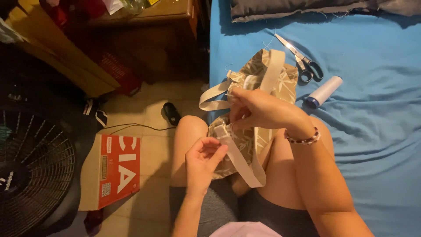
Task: The person sits on a bed and uses scissors to cut a thread, then threads a needle. They proceed to sew a white strap onto a beige patterned tote bag using a needle and thread.
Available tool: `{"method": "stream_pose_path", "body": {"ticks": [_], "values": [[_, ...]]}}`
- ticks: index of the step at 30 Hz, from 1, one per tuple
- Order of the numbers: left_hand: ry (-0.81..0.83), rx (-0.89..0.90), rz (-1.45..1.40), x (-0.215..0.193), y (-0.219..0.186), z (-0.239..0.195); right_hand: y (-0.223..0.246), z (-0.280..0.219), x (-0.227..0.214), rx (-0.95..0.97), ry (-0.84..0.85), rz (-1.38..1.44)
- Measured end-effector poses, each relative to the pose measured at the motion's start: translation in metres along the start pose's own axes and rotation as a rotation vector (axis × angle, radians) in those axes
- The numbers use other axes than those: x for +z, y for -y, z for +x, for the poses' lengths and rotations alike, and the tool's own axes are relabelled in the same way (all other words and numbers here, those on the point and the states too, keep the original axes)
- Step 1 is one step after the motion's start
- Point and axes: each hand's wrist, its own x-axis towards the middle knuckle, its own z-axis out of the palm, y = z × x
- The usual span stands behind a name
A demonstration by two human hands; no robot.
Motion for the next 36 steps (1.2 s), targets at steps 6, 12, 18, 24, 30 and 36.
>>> {"method": "stream_pose_path", "body": {"ticks": [6, 12, 18, 24, 30, 36], "values": [[0.149, 0.063, -0.139, 0.016, -0.004, -0.008, 0.002, -0.019, -0.015, 0.191, -0.033, -0.126], [0.293, 0.151, 0.154, 0.022, -0.015, 0.007, -0.044, -0.052, -0.034, 0.301, -0.030, 0.086], [0.089, 0.161, 0.240, 0.014, 0.021, 0.092, -0.041, -0.038, -0.051, 0.649, -0.577, 0.066], [0.173, -0.024, 0.367, 0.040, 0.022, 0.150, -0.058, -0.025, -0.047, 0.206, -1.197, -0.132], [0.223, -0.099, 0.237, 0.070, 0.007, 0.172, -0.069, 0.011, -0.031, -0.048, -1.138, -0.134], [0.116, -0.144, -0.465, 0.082, 0.058, 0.236, -0.084, 0.018, -0.032, -0.215, -1.065, -0.252]]}}
